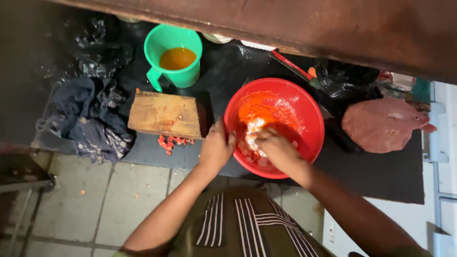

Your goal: The person adds white powder from a spoon and orange liquid from a mug into a bowl of orange food, then mixes the ingredients by hand and turns on a stove burner.

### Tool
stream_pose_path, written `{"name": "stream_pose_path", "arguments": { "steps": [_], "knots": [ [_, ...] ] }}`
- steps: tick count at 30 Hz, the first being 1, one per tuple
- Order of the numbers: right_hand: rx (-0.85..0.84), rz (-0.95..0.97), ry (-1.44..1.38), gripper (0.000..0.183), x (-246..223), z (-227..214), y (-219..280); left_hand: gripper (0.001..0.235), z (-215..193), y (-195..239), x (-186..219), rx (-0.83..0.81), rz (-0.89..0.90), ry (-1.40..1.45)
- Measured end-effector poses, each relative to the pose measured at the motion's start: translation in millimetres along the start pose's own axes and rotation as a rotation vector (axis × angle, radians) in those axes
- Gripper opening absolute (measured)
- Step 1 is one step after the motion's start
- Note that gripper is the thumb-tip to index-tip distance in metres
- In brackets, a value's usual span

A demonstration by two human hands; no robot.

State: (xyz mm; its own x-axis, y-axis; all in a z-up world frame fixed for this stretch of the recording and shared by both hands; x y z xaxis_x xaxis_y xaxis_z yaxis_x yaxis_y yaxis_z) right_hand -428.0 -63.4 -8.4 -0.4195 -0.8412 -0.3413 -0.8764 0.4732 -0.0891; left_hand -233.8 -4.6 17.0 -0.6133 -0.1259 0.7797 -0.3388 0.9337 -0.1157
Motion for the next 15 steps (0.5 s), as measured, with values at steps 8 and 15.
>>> {"name": "stream_pose_path", "arguments": {
  "steps": [8,15],
  "knots": [
    [-0.303,0.58,-0.048,0.088,25.1,8.5,37.6,0.04,25.2,25.1,-8.0,0.111,0.008,0.214],
    [-0.1,0.547,0.015,0.053,6.3,8.7,-17.3,0.044,16.8,35.7,-5.9,0.08,0.004,0.236]
  ]
}}
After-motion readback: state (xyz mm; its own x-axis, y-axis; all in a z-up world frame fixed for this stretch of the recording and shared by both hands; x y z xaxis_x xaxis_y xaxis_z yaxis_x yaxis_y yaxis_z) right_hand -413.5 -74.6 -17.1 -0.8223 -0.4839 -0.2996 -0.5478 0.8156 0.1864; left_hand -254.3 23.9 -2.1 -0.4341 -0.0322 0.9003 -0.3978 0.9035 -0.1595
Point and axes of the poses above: each hand's wrist, its own y-axis away from the middle knuckle, its own z-axis out of the palm, x = y × z, the point moved 5 cm from there along -y, towards the middle knuckle, and after that the axes turned 4 degrees about -y, right-handed, at the moved point
